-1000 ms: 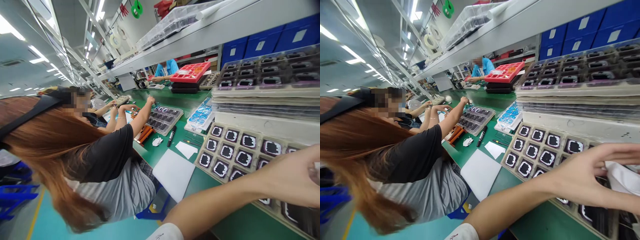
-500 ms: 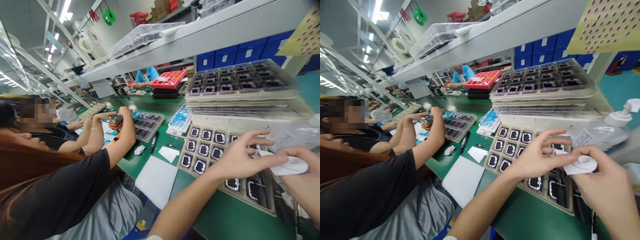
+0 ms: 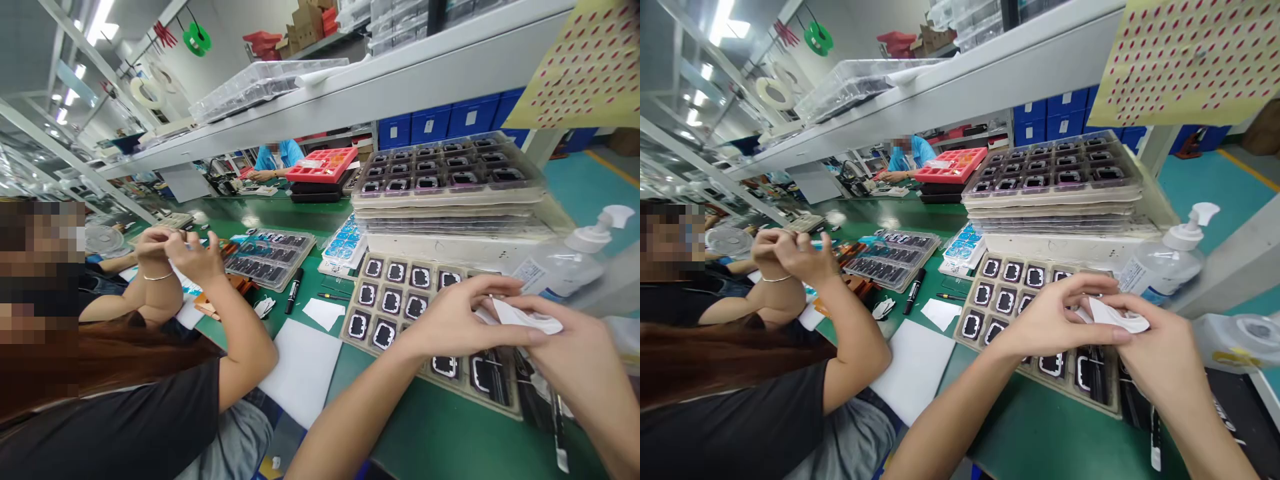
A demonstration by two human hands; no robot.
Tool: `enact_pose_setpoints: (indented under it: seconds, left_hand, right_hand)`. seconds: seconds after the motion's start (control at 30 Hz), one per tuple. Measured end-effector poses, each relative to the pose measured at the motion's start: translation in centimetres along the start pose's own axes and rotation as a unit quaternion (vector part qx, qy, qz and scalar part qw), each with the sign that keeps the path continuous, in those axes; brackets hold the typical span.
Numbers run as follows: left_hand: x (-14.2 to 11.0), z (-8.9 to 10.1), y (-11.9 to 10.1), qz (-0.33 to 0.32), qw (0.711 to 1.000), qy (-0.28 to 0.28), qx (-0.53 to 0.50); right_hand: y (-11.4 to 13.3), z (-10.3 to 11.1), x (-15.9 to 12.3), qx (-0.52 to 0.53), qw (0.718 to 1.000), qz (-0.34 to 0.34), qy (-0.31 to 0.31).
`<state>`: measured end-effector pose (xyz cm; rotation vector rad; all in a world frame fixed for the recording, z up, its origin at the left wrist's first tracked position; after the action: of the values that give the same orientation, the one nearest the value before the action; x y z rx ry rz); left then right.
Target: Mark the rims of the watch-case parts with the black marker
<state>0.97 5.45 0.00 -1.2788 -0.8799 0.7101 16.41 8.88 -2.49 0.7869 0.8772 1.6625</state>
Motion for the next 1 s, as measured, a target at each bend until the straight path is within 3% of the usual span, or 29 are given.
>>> enact_pose_setpoints:
  seconds: [0.13, 0.23, 0.4, 0.6, 0.67, 0.77, 0.87, 1.0]
  left_hand:
    - [0.3, -0.2, 1.5, 0.026, 0.997, 0.044, -0.058]
    - [0.5, 0.3, 2.1, 0.023, 0.996, 0.039, -0.08]
    - [0.7, 1.7, 2.5, 0.032, 0.996, -0.043, -0.072]
    - [0.3, 3.8, 2.1, -0.014, 0.987, -0.153, -0.042]
    - [0.3, 3.9, 2.2, -0.014, 0.985, -0.151, -0.084]
    - [0.5, 3.2, 2.4, 0.001, 0.978, -0.119, -0.174]
    - [0.3, 2.3, 2.4, 0.046, 0.977, -0.09, -0.186]
    - [0.0, 1.3, 1.8, 0.076, 0.992, -0.041, -0.094]
  right_hand:
    - [-0.4, 0.4, -0.2, 0.019, 0.999, -0.04, -0.012]
    - [0.1, 0.6, -0.4, 0.058, 0.997, -0.043, -0.018]
    - [0.4, 0.3, -0.8, 0.096, 0.993, -0.073, -0.009]
    - [0.8, 1.1, -1.2, 0.113, 0.99, -0.024, -0.086]
    - [0.8, 0.7, -0.9, 0.117, 0.991, -0.004, -0.058]
    - [1.4, -0.6, -0.5, 0.108, 0.992, 0.049, 0.034]
    - [2.1, -2.0, -0.5, 0.05, 0.987, 0.096, 0.122]
    - [2.7, -1.9, -0.5, -0.068, 0.98, 0.161, 0.097]
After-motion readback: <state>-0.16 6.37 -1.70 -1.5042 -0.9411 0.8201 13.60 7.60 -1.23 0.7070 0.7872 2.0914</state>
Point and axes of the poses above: each hand's wrist, its own x-axis towards the middle knuckle, its own z-axis out of the back of the hand, y = z × x, the point moved 9 cm from there along x, towards the middle knuckle, and after that the axes turned 15 degrees about y, right-handed, at the moved point
